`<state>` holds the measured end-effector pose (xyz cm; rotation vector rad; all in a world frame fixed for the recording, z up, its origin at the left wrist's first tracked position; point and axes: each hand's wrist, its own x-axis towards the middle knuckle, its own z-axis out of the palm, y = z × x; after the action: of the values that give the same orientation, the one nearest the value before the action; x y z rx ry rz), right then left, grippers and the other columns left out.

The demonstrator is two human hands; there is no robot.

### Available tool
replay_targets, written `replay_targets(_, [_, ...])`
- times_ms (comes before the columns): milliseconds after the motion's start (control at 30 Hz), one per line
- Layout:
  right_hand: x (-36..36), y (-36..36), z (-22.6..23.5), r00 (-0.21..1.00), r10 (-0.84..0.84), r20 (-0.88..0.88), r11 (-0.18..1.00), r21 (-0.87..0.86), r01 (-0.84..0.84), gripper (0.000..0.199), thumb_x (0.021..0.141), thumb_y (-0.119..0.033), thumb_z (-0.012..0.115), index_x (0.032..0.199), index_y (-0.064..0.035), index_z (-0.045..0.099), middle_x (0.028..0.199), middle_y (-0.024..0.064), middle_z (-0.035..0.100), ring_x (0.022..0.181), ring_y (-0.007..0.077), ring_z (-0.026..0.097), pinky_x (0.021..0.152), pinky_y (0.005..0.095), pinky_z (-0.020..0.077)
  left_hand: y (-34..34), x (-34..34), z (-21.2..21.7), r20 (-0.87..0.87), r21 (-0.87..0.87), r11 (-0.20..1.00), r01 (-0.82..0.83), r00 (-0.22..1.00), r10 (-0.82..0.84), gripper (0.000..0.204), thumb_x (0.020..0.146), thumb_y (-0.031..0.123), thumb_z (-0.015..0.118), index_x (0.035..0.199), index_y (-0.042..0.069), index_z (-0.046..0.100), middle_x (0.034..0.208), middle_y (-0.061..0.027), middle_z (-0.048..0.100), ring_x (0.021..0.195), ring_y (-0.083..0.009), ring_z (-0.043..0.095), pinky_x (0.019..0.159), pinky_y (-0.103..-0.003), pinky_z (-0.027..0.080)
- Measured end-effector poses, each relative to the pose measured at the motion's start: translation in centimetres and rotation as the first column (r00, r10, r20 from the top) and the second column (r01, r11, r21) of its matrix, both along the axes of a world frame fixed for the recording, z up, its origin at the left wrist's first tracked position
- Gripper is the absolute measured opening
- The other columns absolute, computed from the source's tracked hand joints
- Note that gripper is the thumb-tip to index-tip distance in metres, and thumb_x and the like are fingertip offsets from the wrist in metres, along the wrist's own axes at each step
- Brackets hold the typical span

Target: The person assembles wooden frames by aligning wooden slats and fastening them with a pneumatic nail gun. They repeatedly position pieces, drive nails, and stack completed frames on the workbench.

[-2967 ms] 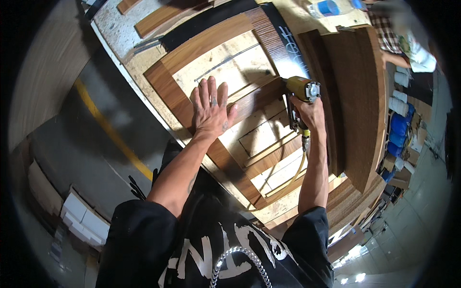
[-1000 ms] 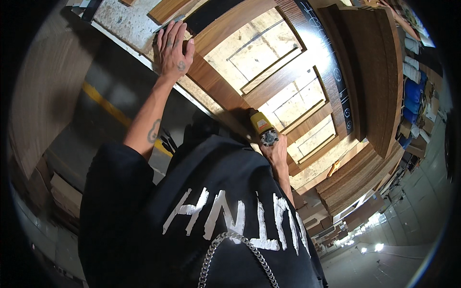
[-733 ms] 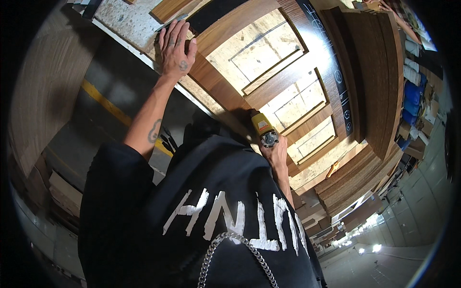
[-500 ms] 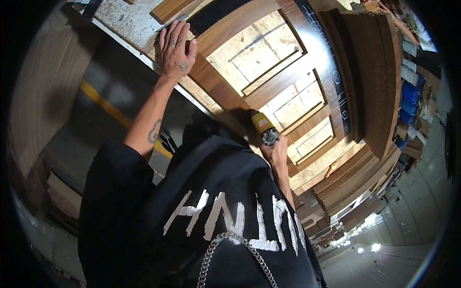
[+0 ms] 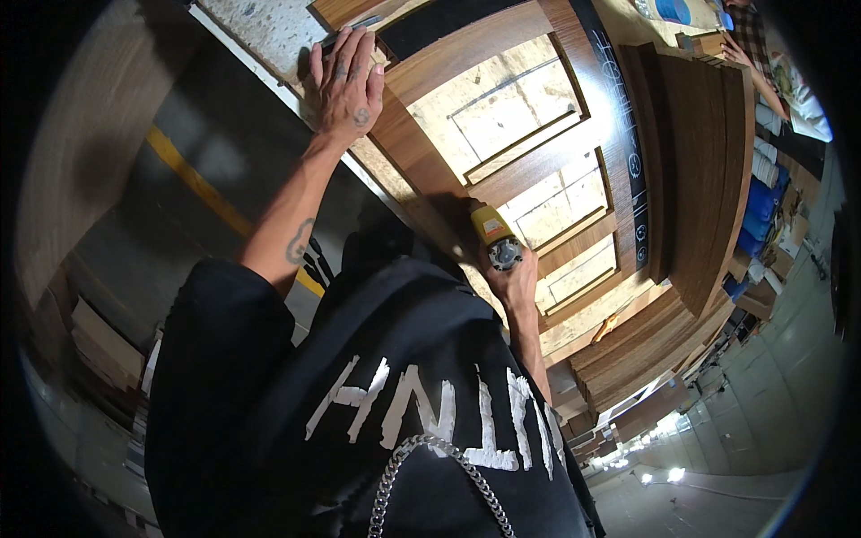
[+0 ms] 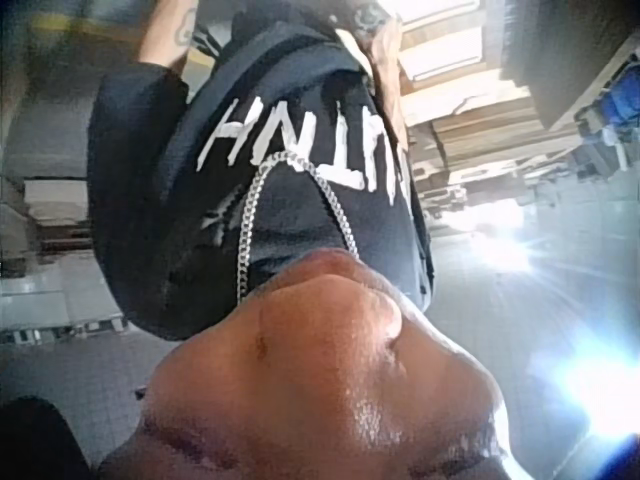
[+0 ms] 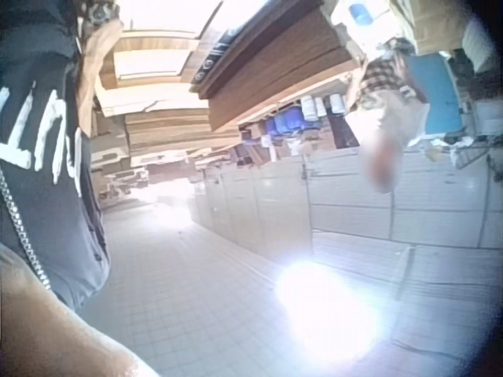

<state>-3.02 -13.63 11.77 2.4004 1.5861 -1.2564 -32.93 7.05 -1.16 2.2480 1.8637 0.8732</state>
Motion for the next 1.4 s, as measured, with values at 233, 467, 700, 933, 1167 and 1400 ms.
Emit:
replay_targets(233, [-3.0, 3.5, 2.8, 1.0, 0.026, 0.004, 0.993, -0.119, -0.025, 0.038, 0.079, -0.017, 0.077, 0.112, 0.0019, 0.07, 0.088, 0.0291, 0.071, 0.088, 0.0462, 0.07, 0.076, 0.0492, 0.0555, -0.4, 0.3, 0.1, 0.099, -0.087, 0.987, -0.134, 0.985, 0.142, 0.051, 0.104, 0.023, 0.047, 0.151, 0.004, 0.042, 0.155, -0.0116, 0.044, 0.148, -0.0315, 0.035, 0.121, -0.061, 0.013])
replay_targets(467, [-9.5, 12.4, 3.7, 0.981, 0.058, -0.185, 0.977, -0.19, -0.093, 0.061, 0.07, -0.002, 0.075, 0.129, 0.0085, 0.059, 0.093, 0.0276, 0.073, 0.083, 0.0396, 0.074, 0.079, 0.0421, 0.0584, 0.1, 0.1, 0.2, 0.175, -0.118, 0.978, -0.173, 0.966, 0.192, 0.049, 0.105, 0.022, 0.042, 0.149, 0.0, 0.043, 0.153, -0.0166, 0.045, 0.146, -0.036, 0.038, 0.121, -0.062, 0.015])
replay_targets(700, [-12.5, 15.2, 1.3, 0.975, 0.085, -0.206, 0.996, -0.022, -0.091, 0.031, 0.084, -0.015, 0.079, 0.103, 0.0074, 0.069, 0.081, 0.0203, 0.073, 0.074, 0.0301, 0.074, 0.069, 0.0392, 0.0571, 0.2, 0.1, 0.3, 0.174, -0.13, 0.972, -0.194, 0.961, 0.215, 0.049, 0.102, 0.02, 0.043, 0.145, -0.003, 0.049, 0.15, -0.018, 0.049, 0.144, -0.0357, 0.041, 0.121, -0.056, 0.017])
replay_targets(933, [-12.3, 16.2, 1.5, 0.973, 0.169, -0.158, 0.978, -0.098, -0.185, 0.057, 0.073, -0.009, 0.084, 0.121, 0.0096, 0.06, 0.093, 0.0273, 0.073, 0.083, 0.0387, 0.075, 0.078, 0.0435, 0.0598, 0.0, 0.0, 0.4, 0.174, -0.153, 0.967, -0.206, 0.957, 0.232, 0.048, 0.1, 0.019, 0.048, 0.143, -0.003, 0.052, 0.149, -0.0173, 0.05, 0.143, -0.034, 0.044, 0.123, -0.052, 0.015])
replay_targets(1167, [-11.7, 16.0, 1.2, 0.951, 0.129, -0.282, 0.982, -0.1, -0.163, 0.056, 0.071, -0.002, 0.079, 0.122, 0.0075, 0.059, 0.09, 0.0256, 0.073, 0.079, 0.038, 0.074, 0.074, 0.0424, 0.0599, 0.1, 0.0, 0.6, 0.193, -0.18, 0.964, -0.195, 0.954, 0.229, 0.048, 0.101, 0.018, 0.045, 0.143, -0.004, 0.051, 0.15, -0.0183, 0.049, 0.142, -0.0349, 0.044, 0.123, -0.052, 0.014])
replay_targets(1400, [-12.8, 15.8, 2.0, 0.974, 0.154, -0.167, 0.987, -0.025, -0.16, 0.05, 0.073, -0.001, 0.078, 0.119, 0.0052, 0.06, 0.09, 0.0243, 0.073, 0.081, 0.036, 0.074, 0.078, 0.0416, 0.0586, 0.3, -0.2, 0.9, 0.15, -0.169, 0.968, -0.187, 0.966, 0.213, 0.046, 0.1, 0.016, 0.045, 0.14, -0.004, 0.054, 0.149, -0.02, 0.049, 0.14, -0.0345, 0.046, 0.123, -0.052, 0.016])
